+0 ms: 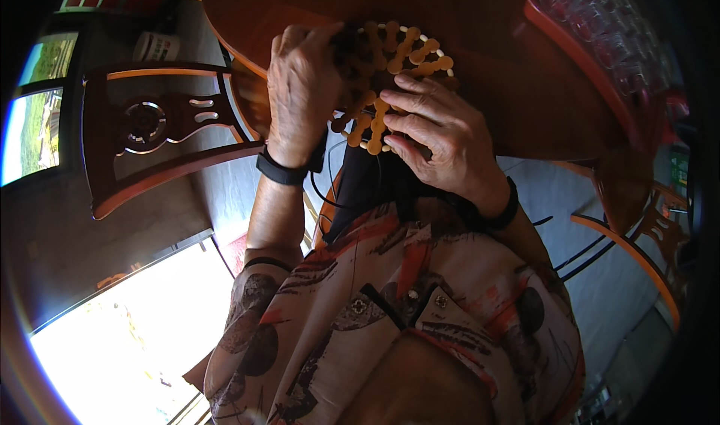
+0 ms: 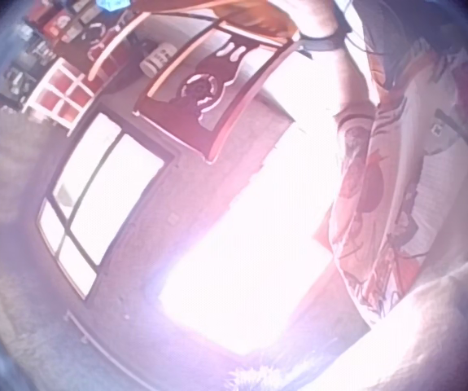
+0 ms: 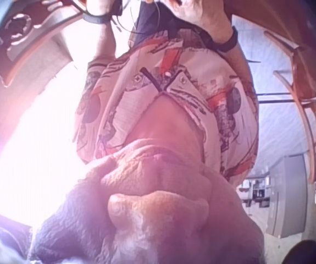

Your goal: The person uses a dark cloth to rub and polish two circular wooden coasters with a flower-like pattern on a wooden table. The person holds one coaster in the left hand and rubs it with the cloth in the right hand, then places it down and repeats the process with the second coaster.

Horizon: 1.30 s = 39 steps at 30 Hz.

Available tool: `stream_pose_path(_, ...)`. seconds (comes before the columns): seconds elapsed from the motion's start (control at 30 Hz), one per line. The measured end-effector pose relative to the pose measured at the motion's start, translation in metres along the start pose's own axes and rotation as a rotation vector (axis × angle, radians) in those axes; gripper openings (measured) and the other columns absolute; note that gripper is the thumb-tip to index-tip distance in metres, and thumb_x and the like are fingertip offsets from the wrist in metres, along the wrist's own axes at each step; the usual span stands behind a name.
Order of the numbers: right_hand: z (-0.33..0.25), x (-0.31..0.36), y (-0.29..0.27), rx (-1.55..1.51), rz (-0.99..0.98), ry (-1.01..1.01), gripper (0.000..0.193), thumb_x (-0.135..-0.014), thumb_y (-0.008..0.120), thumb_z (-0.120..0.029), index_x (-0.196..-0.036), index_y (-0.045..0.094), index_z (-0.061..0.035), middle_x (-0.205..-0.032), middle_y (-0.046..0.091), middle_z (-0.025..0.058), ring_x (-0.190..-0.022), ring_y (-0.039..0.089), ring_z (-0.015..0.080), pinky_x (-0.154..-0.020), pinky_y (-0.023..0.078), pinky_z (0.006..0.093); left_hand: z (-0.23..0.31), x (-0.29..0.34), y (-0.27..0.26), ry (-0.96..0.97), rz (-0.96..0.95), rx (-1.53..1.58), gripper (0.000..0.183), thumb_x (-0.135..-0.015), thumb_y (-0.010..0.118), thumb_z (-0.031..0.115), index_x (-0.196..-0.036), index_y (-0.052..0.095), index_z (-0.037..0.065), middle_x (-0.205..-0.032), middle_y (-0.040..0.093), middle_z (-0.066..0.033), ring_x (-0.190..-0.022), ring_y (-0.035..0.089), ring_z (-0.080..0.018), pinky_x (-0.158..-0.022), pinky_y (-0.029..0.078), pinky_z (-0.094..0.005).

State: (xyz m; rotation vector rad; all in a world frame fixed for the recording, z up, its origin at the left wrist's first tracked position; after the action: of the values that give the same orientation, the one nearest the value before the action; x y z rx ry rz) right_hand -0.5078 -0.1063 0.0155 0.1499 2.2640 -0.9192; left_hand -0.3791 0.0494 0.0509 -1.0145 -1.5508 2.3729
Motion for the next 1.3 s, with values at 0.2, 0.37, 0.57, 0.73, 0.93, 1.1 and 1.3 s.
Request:
stream_pose_path(0.2,-0.001,-0.001,-0.001,-0.006,-0.011,0.020,0.018,-0.085,0.091,-0.015,-0.098,0.082,-0.0046,-0.128,0.080,0.0088,-0.132,0.071,0.0304,-0.105,0.062,0.0433,0.015,0.009,-0.021,0.000,-0.029,0.209,0.034,-0.096,0.068,-0.002,-0.127,0.080,0.003,-0.107,0.075,-0.0201,-0.103,0.073,-0.0360,-0.092,0.059,-0.0460)
stream_pose_path(0.37,-0.002,-0.001,-0.001,0.015,-0.035,0.015,0.019,-0.085,0.091,-0.015,-0.098,0.083,-0.0048,-0.128,0.080,0.0085,-0.131,0.071,0.0301,-0.104,0.063,0.0427,0.035,0.033,-0.008,0.075,-0.101,0.117,0.039,-0.090,0.072,-0.002,-0.127,0.081,0.007,-0.116,0.071,-0.0152,-0.106,0.068,-0.0351,-0.092,0.059,-0.0445)
stream_pose_path(0.57,-0.001,-0.001,0.000,0.000,-0.014,0.017,0.017,-0.086,0.090,-0.013,-0.099,0.083,-0.0049,-0.130,0.080,0.0089,-0.130,0.071,0.0304,-0.103,0.063,0.0426,-0.003,-0.013,-0.004,0.051,-0.012,0.137,0.030,-0.095,0.066,0.002,-0.120,0.082,0.005,-0.106,0.076,-0.0178,-0.104,0.069,-0.0382,-0.095,0.056,-0.0476)
stream_pose_path(0.73,0.001,0.004,-0.008,-0.072,-0.021,0.035,0.015,-0.082,0.088,-0.001,-0.093,0.080,-0.0037,-0.127,0.081,0.0109,-0.131,0.073,0.0307,-0.108,0.062,0.0461,0.017,0.003,-0.023,0.015,-0.076,0.262,0.027,-0.094,0.074,0.002,-0.119,0.083,0.004,-0.106,0.079,-0.0149,-0.106,0.075,-0.0297,-0.088,0.064,-0.0416)
stream_pose_path(0.93,0.001,0.006,-0.013,-0.003,-0.009,0.031,0.015,-0.085,0.081,0.002,-0.097,0.074,-0.0031,-0.127,0.076,0.0125,-0.127,0.073,0.0328,-0.106,0.063,0.0473,0.038,0.020,-0.008,0.091,-0.109,0.161,0.036,-0.089,0.076,-0.003,-0.123,0.082,0.006,-0.114,0.074,-0.0140,-0.109,0.069,-0.0307,-0.091,0.061,-0.0410)
stream_pose_path(1.1,0.005,-0.005,-0.003,0.091,0.103,0.036,0.029,-0.088,0.084,-0.007,-0.116,0.076,-0.0020,-0.128,0.072,0.0158,-0.127,0.070,0.0358,-0.110,0.060,0.0489,-0.002,-0.007,-0.004,0.041,-0.070,0.165,0.029,-0.101,0.072,0.008,-0.128,0.083,0.012,-0.110,0.075,-0.0164,-0.093,0.079,-0.0327,-0.080,0.061,-0.0413)
stream_pose_path(1.3,-0.003,0.000,0.004,0.167,-0.014,-0.020,0.041,-0.097,0.083,-0.033,-0.127,0.078,-0.0049,-0.141,0.070,0.0149,-0.135,0.066,0.0368,-0.113,0.058,0.0512,0.012,0.009,-0.001,-0.045,-0.081,0.160,0.030,-0.097,0.072,0.008,-0.126,0.081,0.003,-0.104,0.072,-0.0205,-0.098,0.075,-0.0375,-0.083,0.062,-0.0436)
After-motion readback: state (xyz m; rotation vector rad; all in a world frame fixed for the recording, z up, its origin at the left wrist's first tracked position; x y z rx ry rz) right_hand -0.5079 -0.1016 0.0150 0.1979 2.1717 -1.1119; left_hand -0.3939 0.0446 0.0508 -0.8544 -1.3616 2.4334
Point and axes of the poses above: each hand's wrist, its own x-axis away from the middle knuckle, its own y-axis out of the palm, z = x × y, the point moved 6 cm from there along -x, towards the middle knuckle
